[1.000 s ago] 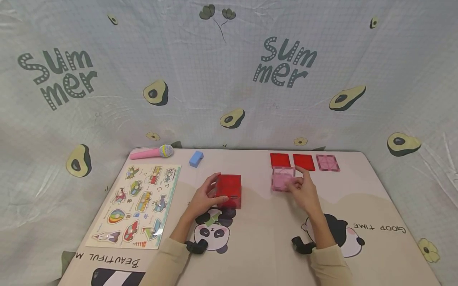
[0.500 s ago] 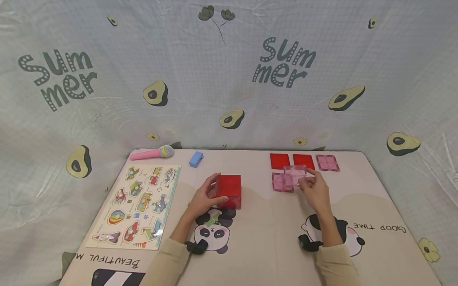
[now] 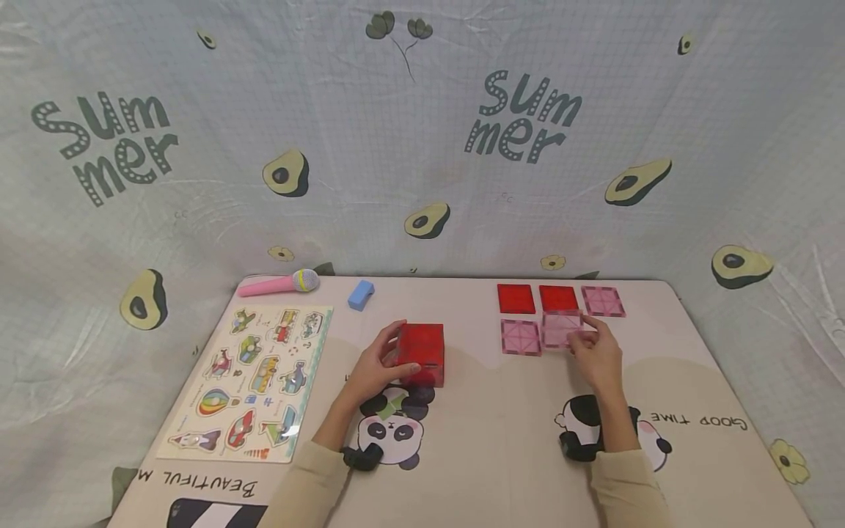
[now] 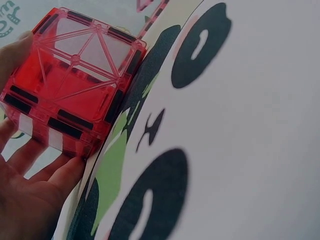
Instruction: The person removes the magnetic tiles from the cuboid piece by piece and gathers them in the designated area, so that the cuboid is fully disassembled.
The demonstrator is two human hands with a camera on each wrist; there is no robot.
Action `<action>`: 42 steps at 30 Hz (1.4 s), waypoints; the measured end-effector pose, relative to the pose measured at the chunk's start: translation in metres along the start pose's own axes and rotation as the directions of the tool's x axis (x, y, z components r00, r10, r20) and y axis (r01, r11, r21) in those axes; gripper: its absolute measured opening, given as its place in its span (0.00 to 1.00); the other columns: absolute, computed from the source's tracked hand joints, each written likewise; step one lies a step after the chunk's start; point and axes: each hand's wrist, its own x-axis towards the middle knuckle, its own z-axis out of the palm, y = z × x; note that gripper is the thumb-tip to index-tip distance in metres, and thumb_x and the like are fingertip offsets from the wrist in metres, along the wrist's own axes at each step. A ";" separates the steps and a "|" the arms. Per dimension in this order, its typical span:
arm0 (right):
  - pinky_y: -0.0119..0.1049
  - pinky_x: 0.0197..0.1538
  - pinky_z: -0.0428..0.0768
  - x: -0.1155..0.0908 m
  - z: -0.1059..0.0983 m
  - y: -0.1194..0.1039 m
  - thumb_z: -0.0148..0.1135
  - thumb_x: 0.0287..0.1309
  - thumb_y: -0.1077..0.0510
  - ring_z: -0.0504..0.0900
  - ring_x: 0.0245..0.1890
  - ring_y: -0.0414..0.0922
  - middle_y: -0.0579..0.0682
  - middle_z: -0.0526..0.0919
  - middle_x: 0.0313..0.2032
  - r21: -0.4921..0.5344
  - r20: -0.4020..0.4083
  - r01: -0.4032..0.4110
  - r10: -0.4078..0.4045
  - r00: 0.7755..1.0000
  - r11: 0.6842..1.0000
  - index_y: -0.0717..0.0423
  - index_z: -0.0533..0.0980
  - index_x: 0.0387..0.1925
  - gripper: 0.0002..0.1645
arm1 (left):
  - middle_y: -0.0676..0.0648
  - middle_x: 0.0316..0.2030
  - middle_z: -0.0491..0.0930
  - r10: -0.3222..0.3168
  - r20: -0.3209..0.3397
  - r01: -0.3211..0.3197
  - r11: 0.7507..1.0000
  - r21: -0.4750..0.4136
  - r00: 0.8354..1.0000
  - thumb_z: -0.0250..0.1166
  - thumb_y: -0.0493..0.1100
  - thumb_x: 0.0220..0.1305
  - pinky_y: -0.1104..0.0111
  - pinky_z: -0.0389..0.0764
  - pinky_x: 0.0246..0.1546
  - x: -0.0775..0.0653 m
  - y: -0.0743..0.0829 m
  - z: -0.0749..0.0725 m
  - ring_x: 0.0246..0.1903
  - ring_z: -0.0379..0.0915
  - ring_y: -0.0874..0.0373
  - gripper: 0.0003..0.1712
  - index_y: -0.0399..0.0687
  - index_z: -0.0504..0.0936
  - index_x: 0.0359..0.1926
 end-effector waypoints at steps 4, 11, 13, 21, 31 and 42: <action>0.16 0.31 0.76 0.003 -0.001 0.005 0.54 0.72 0.53 0.75 0.27 0.24 0.69 0.81 0.52 -0.015 -0.014 -0.023 0.023 1.000 1.000 0.61 0.61 0.73 0.33 | 0.47 0.70 0.68 0.000 -0.001 0.000 1.000 0.002 1.000 0.75 0.49 0.55 0.55 0.77 0.64 0.000 0.001 0.000 0.69 0.68 0.46 0.49 0.69 0.60 0.74; 0.13 0.30 0.74 0.009 -0.001 0.012 0.54 0.72 0.53 0.78 0.29 0.32 0.70 0.81 0.51 -0.055 -0.017 -0.081 0.080 0.997 0.995 0.69 0.64 0.68 0.32 | 0.46 0.70 0.68 0.001 -0.004 -0.001 1.000 -0.003 1.000 0.75 0.49 0.55 0.55 0.77 0.64 -0.001 0.000 0.000 0.69 0.68 0.45 0.49 0.68 0.60 0.74; 0.13 0.29 0.73 0.010 -0.001 0.013 0.55 0.72 0.53 0.81 0.31 0.38 0.70 0.81 0.51 -0.070 -0.022 -0.090 0.089 0.996 0.993 0.70 0.66 0.67 0.31 | 0.46 0.71 0.68 0.002 -0.007 -0.002 1.000 -0.001 1.000 0.75 0.49 0.55 0.55 0.76 0.64 -0.001 0.000 0.000 0.69 0.68 0.45 0.49 0.68 0.60 0.74; 0.20 0.32 0.72 0.010 -0.002 0.014 0.55 0.72 0.51 0.76 0.44 0.58 0.70 0.77 0.50 -0.145 0.003 -0.117 0.118 0.993 0.982 0.72 0.67 0.66 0.32 | 0.47 0.71 0.68 0.001 -0.010 -0.001 1.000 -0.006 1.000 0.75 0.49 0.55 0.55 0.76 0.64 -0.001 0.000 0.000 0.70 0.68 0.45 0.49 0.68 0.60 0.74; 0.34 0.36 0.76 0.013 -0.003 0.020 0.56 0.70 0.54 0.74 0.41 0.60 0.71 0.77 0.45 -0.232 0.016 -0.066 0.071 0.997 0.970 0.76 0.69 0.62 0.30 | 0.47 0.70 0.68 0.002 -0.009 -0.002 1.000 -0.013 1.000 0.75 0.48 0.56 0.55 0.77 0.64 -0.001 0.001 0.000 0.69 0.68 0.45 0.48 0.68 0.60 0.74; 0.42 0.38 0.80 0.014 -0.002 0.021 0.57 0.69 0.56 0.74 0.40 0.61 0.73 0.77 0.42 -0.261 0.018 -0.083 0.091 0.996 0.962 0.78 0.69 0.58 0.28 | 0.47 0.71 0.68 0.009 -0.004 -0.009 1.000 -0.016 1.000 0.75 0.49 0.56 0.55 0.77 0.64 0.000 0.000 0.000 0.69 0.68 0.45 0.48 0.68 0.60 0.74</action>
